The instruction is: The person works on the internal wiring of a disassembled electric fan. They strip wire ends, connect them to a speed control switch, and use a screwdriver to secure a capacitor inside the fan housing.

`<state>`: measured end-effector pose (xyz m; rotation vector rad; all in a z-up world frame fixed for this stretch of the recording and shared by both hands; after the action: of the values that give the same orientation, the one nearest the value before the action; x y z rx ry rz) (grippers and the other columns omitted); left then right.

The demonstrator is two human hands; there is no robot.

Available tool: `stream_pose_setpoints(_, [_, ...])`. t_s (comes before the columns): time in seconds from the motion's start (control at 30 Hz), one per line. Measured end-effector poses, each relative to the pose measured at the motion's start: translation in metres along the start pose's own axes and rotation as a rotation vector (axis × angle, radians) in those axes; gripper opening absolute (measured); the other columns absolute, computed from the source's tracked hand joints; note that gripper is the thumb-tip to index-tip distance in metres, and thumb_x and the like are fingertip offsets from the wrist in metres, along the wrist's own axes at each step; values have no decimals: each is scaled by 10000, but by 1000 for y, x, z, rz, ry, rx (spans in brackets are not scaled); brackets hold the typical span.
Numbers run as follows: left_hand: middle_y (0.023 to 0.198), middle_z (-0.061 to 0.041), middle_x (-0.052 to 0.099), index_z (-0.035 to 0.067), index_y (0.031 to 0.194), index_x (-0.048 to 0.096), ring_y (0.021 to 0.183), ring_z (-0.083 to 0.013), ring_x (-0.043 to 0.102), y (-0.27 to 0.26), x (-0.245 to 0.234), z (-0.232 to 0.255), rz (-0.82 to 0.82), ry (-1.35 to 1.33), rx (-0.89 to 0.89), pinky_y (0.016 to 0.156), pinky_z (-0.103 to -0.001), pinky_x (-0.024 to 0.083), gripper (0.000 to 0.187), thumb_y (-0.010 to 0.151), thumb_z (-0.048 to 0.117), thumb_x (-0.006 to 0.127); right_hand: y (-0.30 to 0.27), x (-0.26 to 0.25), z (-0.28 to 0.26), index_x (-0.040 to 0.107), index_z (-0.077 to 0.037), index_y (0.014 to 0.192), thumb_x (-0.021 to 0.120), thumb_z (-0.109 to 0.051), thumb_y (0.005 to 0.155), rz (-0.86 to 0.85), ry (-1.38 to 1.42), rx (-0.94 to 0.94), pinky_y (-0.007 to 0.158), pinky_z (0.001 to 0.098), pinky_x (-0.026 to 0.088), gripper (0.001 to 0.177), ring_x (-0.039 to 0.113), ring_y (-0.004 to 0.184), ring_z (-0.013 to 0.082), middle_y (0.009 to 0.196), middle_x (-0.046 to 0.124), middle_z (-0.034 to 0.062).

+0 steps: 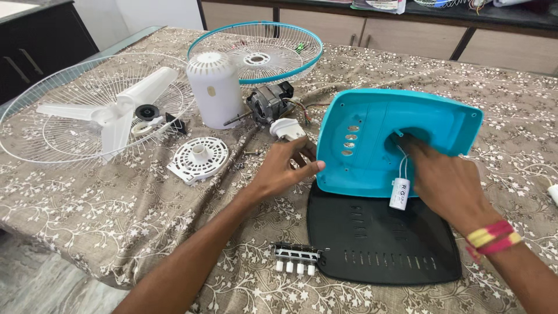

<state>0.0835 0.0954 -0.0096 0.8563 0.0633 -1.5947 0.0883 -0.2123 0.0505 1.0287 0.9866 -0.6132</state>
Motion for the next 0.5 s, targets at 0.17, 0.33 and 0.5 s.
stream_pose_setpoints(0.17, [917,-159,759,20,1106,622,777,-255,779,-5,7,6,-43,-56,34,667,-413,660,718,765,649,682,9,12,3,584,-204,1405,728,-151,748,-138,11,-26,725,498,608,675,735,902,384,1442,586,56])
stream_pose_setpoints(0.33, [921,-186,760,11,1262,533,794,-286,778,-12,14,26,-117,-177,72,709,-425,667,909,711,707,729,-2,18,21,650,-192,1309,676,-134,822,-85,91,-15,776,472,617,491,730,958,361,1337,668,44])
stream_pose_setpoints(0.5, [856,-164,764,6,1331,589,752,-263,774,-19,28,43,-220,-122,82,721,-387,639,941,719,712,697,-14,17,30,732,-175,1171,759,-118,775,100,110,-114,773,417,615,402,738,892,298,1202,721,13])
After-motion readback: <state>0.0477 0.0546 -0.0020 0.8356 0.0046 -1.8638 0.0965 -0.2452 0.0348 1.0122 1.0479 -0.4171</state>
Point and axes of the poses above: each hand's wrist, its own y-axis towards the middle knuckle, its own x-axis out of the palm, z = x × y, the point moved 1 cm from there along y, towards the middle knuckle
